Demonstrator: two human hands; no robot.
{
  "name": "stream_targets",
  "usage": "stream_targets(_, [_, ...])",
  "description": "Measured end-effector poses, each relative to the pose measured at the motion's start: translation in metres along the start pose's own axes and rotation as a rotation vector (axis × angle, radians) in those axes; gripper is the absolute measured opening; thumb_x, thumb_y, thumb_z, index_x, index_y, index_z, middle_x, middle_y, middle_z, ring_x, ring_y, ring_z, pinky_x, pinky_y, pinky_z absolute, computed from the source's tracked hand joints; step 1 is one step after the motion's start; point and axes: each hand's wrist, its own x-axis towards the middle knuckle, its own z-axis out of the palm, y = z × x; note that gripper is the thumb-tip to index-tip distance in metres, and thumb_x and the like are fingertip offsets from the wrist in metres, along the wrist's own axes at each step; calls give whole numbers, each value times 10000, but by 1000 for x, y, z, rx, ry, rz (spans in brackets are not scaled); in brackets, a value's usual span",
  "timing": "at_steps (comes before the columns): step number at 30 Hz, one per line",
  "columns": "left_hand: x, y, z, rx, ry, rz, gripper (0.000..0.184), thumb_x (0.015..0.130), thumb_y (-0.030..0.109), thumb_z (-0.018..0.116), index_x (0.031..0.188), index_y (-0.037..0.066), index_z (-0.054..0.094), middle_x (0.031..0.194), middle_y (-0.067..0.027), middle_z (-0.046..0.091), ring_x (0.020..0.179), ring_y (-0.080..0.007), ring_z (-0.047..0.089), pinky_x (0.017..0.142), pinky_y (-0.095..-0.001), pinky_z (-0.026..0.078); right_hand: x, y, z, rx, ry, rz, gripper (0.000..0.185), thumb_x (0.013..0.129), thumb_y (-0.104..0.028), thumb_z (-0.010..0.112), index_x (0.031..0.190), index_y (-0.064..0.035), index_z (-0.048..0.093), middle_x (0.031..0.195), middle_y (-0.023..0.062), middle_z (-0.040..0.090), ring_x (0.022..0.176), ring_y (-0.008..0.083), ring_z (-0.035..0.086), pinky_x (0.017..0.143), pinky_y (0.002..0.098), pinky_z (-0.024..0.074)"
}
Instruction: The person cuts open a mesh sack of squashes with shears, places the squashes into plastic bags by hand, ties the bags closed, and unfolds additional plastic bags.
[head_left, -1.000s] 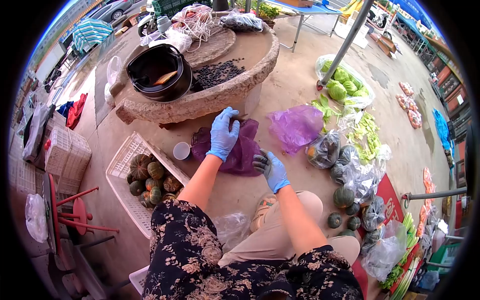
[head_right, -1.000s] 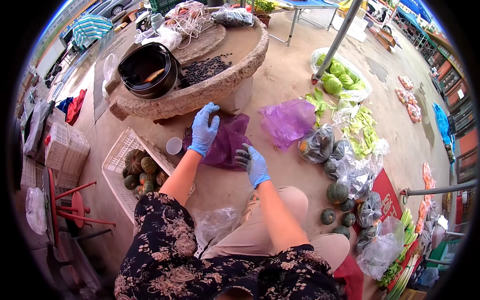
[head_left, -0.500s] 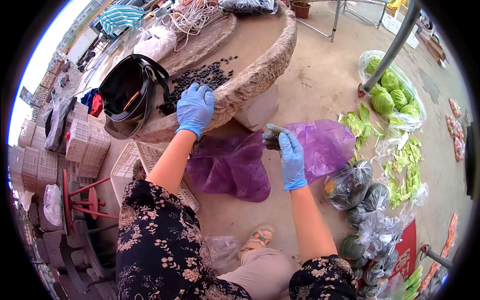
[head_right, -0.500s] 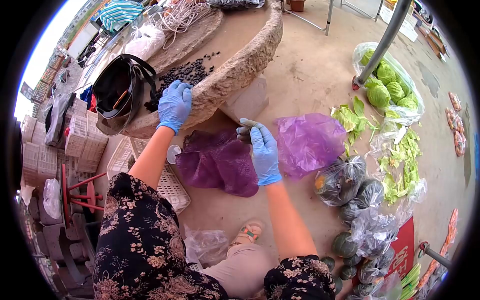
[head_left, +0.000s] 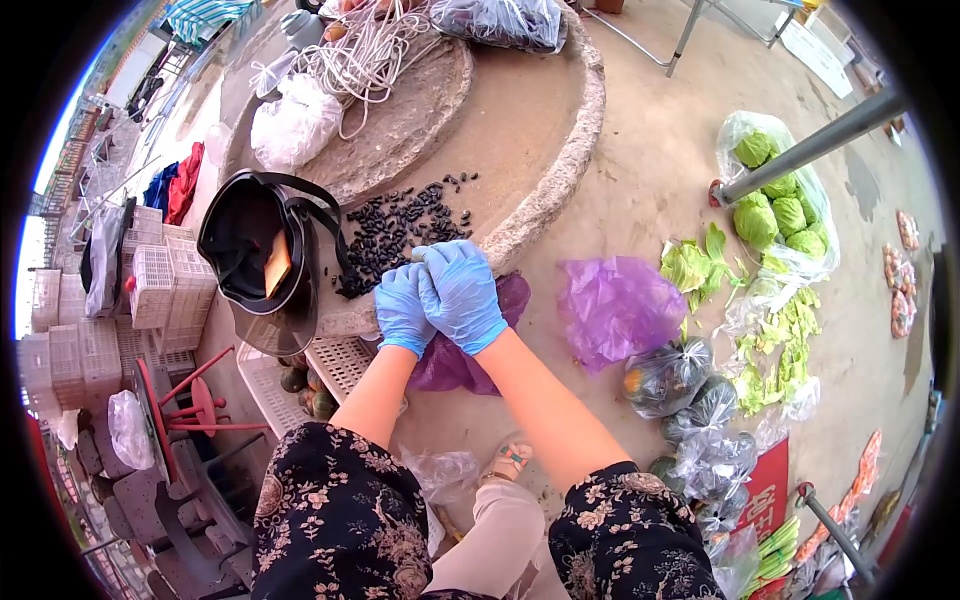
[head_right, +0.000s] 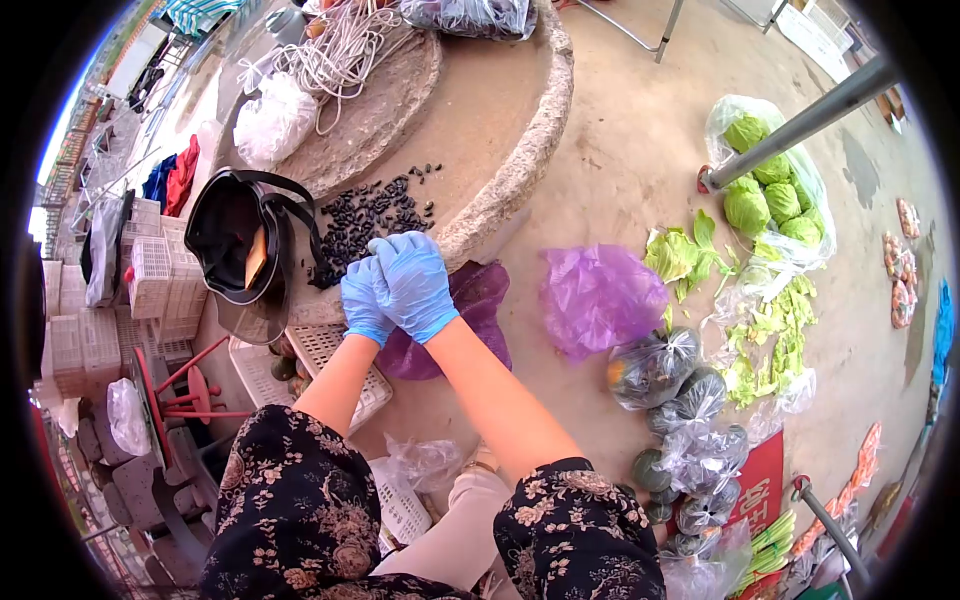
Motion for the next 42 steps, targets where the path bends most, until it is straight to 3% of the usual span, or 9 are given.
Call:
stream_targets(9, [9, -12, -21, -271, -78, -81, 286, 733, 248, 521, 970, 92, 484, 978, -97, 522, 895, -265, 458, 767, -402, 355, 53, 45, 14, -563, -478, 168, 194, 713, -272, 546, 692, -80, 568, 770, 89, 528, 823, 262, 480, 744, 394, 373])
stream_targets(16, [23, -25, -27, -514, -289, -226, 429, 717, 292, 569, 1082, 82, 487, 1171, -146, 461, 1045, -290, 415, 904, -419, 302, 73, 33, 25, -644, -518, 245, 200, 683, -277, 557, 630, -84, 563, 736, 87, 522, 805, 261, 468, 708, 407, 355])
stream_targets(22, [181, -95, -63, -402, 147, -287, 431, 658, 221, 646, 1078, 144, 586, 1374, -251, 198, 1214, -369, 266, 961, -458, 234, 73, 36, 29, -604, -512, 237, 170, 667, -248, 566, 610, -91, 538, 703, 84, 507, 759, 271, 471, 680, 413, 351])
stream_targets(26, [276, -151, -61, -220, -173, -483, 486, 670, 317, 651, 1138, 217, 570, 1411, -244, 57, 1290, -392, 108, 1003, -506, 153, 79, 34, 28, -593, -519, 230, 166, 657, -243, 572, 598, -96, 523, 686, 83, 497, 744, 271, 472, 661, 407, 351])
stream_targets(28, [291, -179, -25, -111, -166, -562, 495, 673, 314, 652, 1143, 187, 563, 1410, -242, 84, 1287, -393, 133, 1016, -511, 130, 83, 35, 29, -597, -531, 233, 174, 653, -251, 576, 599, -97, 516, 689, 82, 489, 745, 269, 473, 662, 402, 353])
stream_targets(30, [297, -220, 5, -39, 22, -486, 456, 679, 219, 654, 1121, 143, 566, 1323, -223, 323, 1201, -345, 338, 994, -466, 223, 82, 35, 28, -594, -543, 242, 182, 650, -261, 579, 602, -98, 513, 695, 80, 486, 750, 268, 472, 662, 403, 353])
stream_targets(34, [304, -281, -98, -593, 758, -448, 263, 731, -25, 560, 955, 79, 650, 859, -95, 609, 743, -212, 579, 700, -292, 451, 87, 34, 26, -585, -567, 252, 202, 645, -282, 583, 615, -97, 508, 712, 81, 483, 771, 266, 468, 681, 404, 355])
stream_targets(38, [276, -334, -141, -1556, 1017, -784, 278, 813, -49, 496, 1050, 44, 609, 1046, -47, 597, 902, -143, 558, 813, -253, 447, 93, 32, 25, -553, -589, 269, 216, 644, -294, 581, 636, -85, 527, 730, 83, 498, 778, 266, 469, 693, 406, 356])
stream_targets(42, [256, -331, -133, -1964, 1106, -757, 293, 825, -35, 501, 1083, 78, 585, 1095, -67, 570, 958, -170, 548, 852, -294, 451, 92, 30, 23, -553, -588, 259, 233, 642, -309, 581, 647, -79, 544, 754, 87, 514, 786, 269, 469, 702, 414, 358])
